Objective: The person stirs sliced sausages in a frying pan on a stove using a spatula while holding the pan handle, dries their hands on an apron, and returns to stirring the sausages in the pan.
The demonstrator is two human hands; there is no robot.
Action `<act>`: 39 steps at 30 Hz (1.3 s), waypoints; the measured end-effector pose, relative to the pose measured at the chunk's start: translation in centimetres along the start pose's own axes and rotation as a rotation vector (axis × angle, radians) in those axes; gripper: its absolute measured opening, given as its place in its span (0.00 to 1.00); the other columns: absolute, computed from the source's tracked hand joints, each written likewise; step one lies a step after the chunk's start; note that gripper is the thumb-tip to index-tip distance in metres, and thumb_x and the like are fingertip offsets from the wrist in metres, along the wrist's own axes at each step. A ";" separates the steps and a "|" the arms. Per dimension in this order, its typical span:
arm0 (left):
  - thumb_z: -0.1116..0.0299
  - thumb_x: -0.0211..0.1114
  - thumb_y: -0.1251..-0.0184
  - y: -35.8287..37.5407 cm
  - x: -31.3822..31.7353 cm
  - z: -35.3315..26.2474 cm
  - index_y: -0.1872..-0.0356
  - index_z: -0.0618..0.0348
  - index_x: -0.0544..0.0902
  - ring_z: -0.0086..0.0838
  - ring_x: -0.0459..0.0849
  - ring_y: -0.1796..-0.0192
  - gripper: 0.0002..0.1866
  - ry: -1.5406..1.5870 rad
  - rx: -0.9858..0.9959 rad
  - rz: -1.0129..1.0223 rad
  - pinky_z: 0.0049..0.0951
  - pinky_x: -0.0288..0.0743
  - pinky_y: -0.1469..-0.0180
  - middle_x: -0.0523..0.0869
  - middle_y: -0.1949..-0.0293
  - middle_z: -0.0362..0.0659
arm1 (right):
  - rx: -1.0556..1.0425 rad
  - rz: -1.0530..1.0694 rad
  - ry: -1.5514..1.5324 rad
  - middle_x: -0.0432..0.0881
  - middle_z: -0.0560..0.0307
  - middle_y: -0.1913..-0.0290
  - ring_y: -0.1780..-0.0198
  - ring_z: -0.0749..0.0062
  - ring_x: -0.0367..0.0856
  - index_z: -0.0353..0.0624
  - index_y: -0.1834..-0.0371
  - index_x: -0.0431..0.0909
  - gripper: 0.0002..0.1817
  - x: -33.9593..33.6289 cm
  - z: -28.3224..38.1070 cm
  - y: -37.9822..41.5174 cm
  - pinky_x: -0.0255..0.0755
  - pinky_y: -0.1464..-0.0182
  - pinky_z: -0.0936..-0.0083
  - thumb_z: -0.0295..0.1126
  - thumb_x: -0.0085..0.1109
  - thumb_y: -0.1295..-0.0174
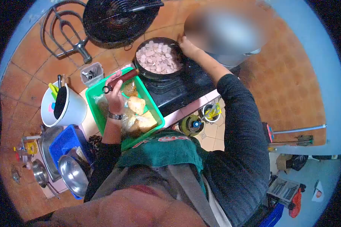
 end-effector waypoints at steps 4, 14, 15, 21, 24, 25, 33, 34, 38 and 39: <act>0.78 0.56 0.31 -1.3 -0.6 2.2 0.61 0.64 0.75 0.42 0.83 0.48 0.02 0.177 -0.014 -0.045 0.43 0.70 0.36 0.84 0.57 0.53 | -0.067 0.159 -0.148 0.86 0.49 0.62 0.58 0.58 0.87 0.43 0.67 0.86 0.10 0.6 1.8 0.7 0.80 0.58 0.63 0.33 0.58 0.47; 0.72 0.56 0.31 -1.6 -0.9 1.2 0.62 0.67 0.77 0.41 0.81 0.45 0.07 -0.027 0.021 0.042 0.44 0.68 0.34 0.84 0.58 0.52 | -0.106 0.137 -0.280 0.87 0.49 0.63 0.59 0.58 0.87 0.44 0.67 0.86 0.10 -3.9 0.7 2.4 0.80 0.58 0.63 0.36 0.61 0.47; 0.72 0.56 0.31 -1.6 -0.9 1.1 0.62 0.67 0.77 0.41 0.80 0.44 0.07 -0.070 0.087 0.082 0.45 0.67 0.34 0.84 0.59 0.52 | -0.093 0.152 -0.236 0.87 0.49 0.62 0.59 0.59 0.87 0.44 0.67 0.86 0.10 -3.7 -0.2 1.5 0.80 0.59 0.64 0.36 0.60 0.46; 0.71 0.57 0.31 -1.8 -0.8 1.3 0.64 0.66 0.78 0.42 0.81 0.47 0.07 0.195 -0.028 0.025 0.48 0.64 0.33 0.84 0.62 0.51 | -0.217 0.219 0.000 0.87 0.51 0.58 0.55 0.62 0.87 0.46 0.64 0.87 0.10 -0.9 0.5 -0.1 0.79 0.58 0.65 0.34 0.57 0.43; 0.71 0.57 0.31 -2.0 -0.8 1.9 0.69 0.64 0.76 0.41 0.82 0.51 0.07 0.203 -0.016 -0.005 0.48 0.66 0.34 0.82 0.65 0.48 | -0.265 0.400 -0.117 0.86 0.46 0.56 0.53 0.57 0.86 0.40 0.61 0.86 0.13 -4.0 0.9 1.7 0.79 0.55 0.63 0.34 0.59 0.46; 0.71 0.57 0.31 -1.9 -0.7 2.1 0.69 0.64 0.76 0.41 0.82 0.51 0.07 0.202 -0.020 -0.009 0.48 0.66 0.34 0.82 0.65 0.48 | -0.296 0.500 -0.201 0.85 0.42 0.56 0.53 0.55 0.85 0.38 0.60 0.85 0.14 -4.8 1.0 2.3 0.79 0.54 0.63 0.34 0.59 0.46; 0.76 0.56 0.34 -2.4 0.2 1.9 0.77 0.60 0.72 0.34 0.77 0.65 0.10 0.351 -0.062 -0.084 0.49 0.70 0.40 0.75 0.75 0.44 | -0.114 0.534 -0.616 0.82 0.38 0.50 0.47 0.49 0.82 0.33 0.53 0.81 0.20 -4.9 5.2 3.4 0.74 0.45 0.60 0.37 0.51 0.42; 0.76 0.56 0.35 -2.4 0.2 1.8 0.77 0.60 0.72 0.34 0.77 0.65 0.10 0.353 -0.063 -0.076 0.49 0.70 0.40 0.75 0.75 0.44 | -0.069 0.508 -0.640 0.82 0.37 0.50 0.47 0.49 0.81 0.34 0.54 0.82 0.20 -2.5 6.0 2.5 0.74 0.45 0.60 0.37 0.52 0.42; 0.76 0.56 0.35 -2.4 0.1 1.7 0.77 0.60 0.72 0.35 0.77 0.64 0.10 0.333 -0.051 -0.063 0.48 0.70 0.40 0.76 0.74 0.44 | -0.036 0.448 -0.800 0.83 0.37 0.53 0.49 0.48 0.83 0.33 0.54 0.82 0.21 0.4 6.8 0.2 0.75 0.47 0.61 0.39 0.53 0.43; 0.76 0.56 0.35 -2.4 0.1 1.7 0.77 0.60 0.72 0.35 0.77 0.64 0.10 0.332 -0.053 -0.064 0.48 0.70 0.40 0.76 0.74 0.44 | -0.035 0.464 -0.959 0.85 0.37 0.59 0.54 0.50 0.85 0.32 0.59 0.83 0.21 0.8 6.7 0.1 0.77 0.51 0.62 0.40 0.53 0.43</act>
Point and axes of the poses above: each hand's wrist, its own y-axis away from the middle knuckle, its own x-axis out of the palm, z = x × y, the point moved 2 cm from there along -y, towards the middle knuckle
